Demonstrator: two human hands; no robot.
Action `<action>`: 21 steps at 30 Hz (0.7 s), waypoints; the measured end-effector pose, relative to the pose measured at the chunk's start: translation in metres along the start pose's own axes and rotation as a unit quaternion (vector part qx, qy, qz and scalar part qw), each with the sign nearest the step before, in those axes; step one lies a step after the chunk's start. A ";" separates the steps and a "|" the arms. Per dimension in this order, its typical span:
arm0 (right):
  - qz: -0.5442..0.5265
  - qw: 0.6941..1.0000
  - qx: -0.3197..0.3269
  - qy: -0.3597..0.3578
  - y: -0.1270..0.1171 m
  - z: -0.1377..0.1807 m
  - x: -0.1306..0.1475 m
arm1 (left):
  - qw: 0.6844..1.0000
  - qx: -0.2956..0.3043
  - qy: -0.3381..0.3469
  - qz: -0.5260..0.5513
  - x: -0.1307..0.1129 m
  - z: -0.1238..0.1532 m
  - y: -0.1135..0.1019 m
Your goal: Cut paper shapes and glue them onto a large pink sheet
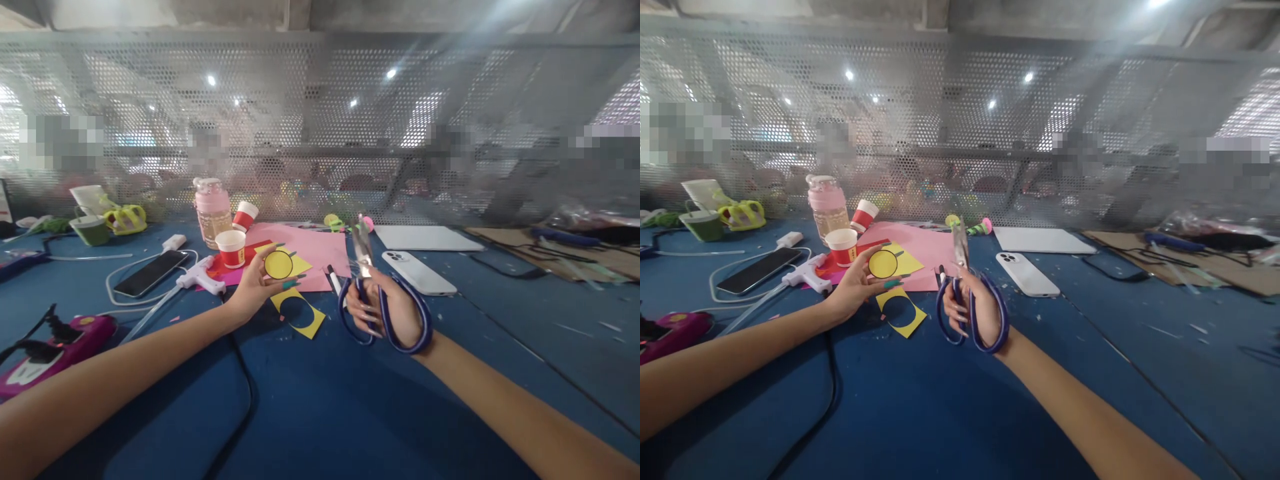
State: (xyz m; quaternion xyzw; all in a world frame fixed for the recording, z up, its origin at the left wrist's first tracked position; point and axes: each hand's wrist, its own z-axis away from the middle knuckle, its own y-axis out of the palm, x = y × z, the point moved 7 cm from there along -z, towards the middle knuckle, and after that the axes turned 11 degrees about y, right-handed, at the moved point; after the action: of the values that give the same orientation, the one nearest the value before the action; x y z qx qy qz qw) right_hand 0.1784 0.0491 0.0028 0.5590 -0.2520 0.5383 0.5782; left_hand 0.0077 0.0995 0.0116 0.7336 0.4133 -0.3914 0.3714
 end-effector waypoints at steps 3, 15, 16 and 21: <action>0.037 0.988 -0.128 -0.081 -0.025 0.001 0.014 | 1.000 -0.016 -0.013 -0.013 0.000 0.001 0.000; 0.079 0.963 -0.235 -0.109 -0.029 0.006 0.012 | 0.996 -0.012 -0.044 -0.075 0.008 0.001 -0.003; 0.080 0.962 -0.236 -0.112 -0.029 0.006 0.012 | 0.995 -0.006 -0.053 -0.090 0.010 0.001 -0.004; 0.080 0.959 -0.241 -0.127 -0.031 0.006 0.012 | 0.986 0.032 -0.092 -0.133 0.019 0.001 -0.004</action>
State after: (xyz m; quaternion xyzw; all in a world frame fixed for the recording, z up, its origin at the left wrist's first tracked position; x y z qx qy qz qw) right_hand 0.2115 0.0542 0.0035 0.4445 -0.4895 0.4310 0.6141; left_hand 0.0109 0.1060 -0.0069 0.6445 0.4584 -0.5161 0.3288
